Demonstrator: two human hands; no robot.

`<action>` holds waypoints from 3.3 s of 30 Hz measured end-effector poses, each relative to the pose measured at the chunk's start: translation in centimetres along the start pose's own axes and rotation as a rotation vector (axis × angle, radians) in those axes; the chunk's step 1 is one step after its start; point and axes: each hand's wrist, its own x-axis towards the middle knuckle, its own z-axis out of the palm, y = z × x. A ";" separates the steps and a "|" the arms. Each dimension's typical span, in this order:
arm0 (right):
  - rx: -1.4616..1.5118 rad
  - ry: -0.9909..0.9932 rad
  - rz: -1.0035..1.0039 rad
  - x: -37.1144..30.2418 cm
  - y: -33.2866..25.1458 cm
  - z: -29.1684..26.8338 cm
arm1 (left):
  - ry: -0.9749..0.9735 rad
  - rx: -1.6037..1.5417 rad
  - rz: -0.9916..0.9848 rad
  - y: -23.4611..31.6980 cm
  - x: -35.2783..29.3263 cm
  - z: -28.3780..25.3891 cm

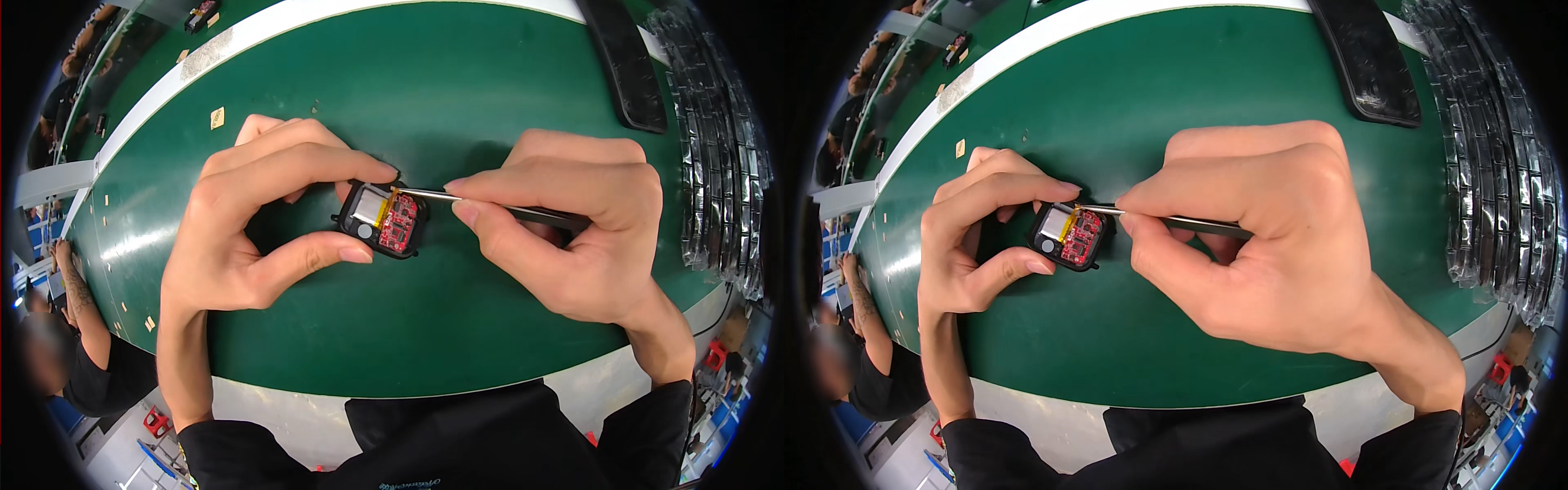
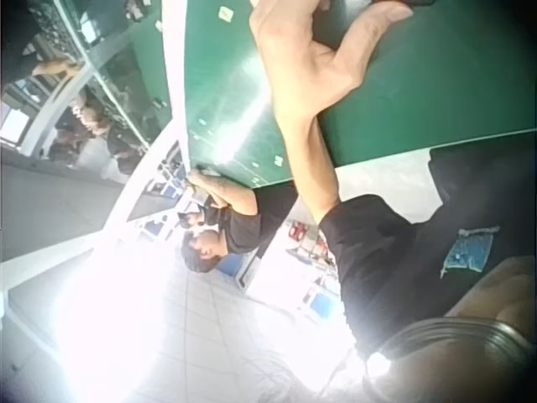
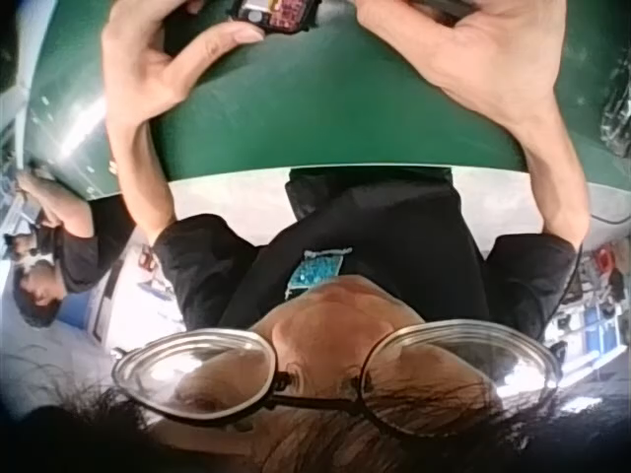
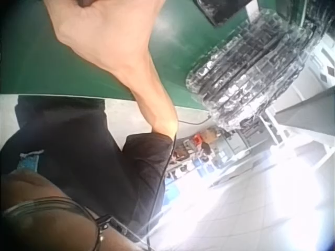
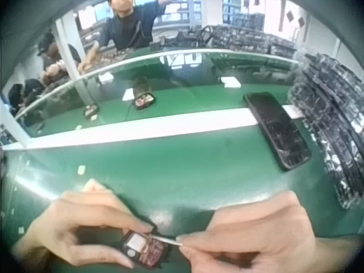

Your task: Assembling and inspecting internal components of a small electronic device using a precision tool.

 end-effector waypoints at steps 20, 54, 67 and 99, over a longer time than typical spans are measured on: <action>-0.035 0.013 -0.069 -0.3 0.6 0.4 | -0.023 0.061 0.100 0.5 0.4 -0.1; 0.307 0.321 0.064 1.6 2.1 -0.6 | -0.019 -0.060 0.609 20.7 29.6 3.3; 0.230 0.251 0.036 0.7 2.3 -1.4 | 0.209 0.233 0.442 9.7 31.6 -1.6; 0.383 0.117 0.172 1.0 1.2 -2.0 | 0.226 0.295 -0.104 1.7 2.3 -0.7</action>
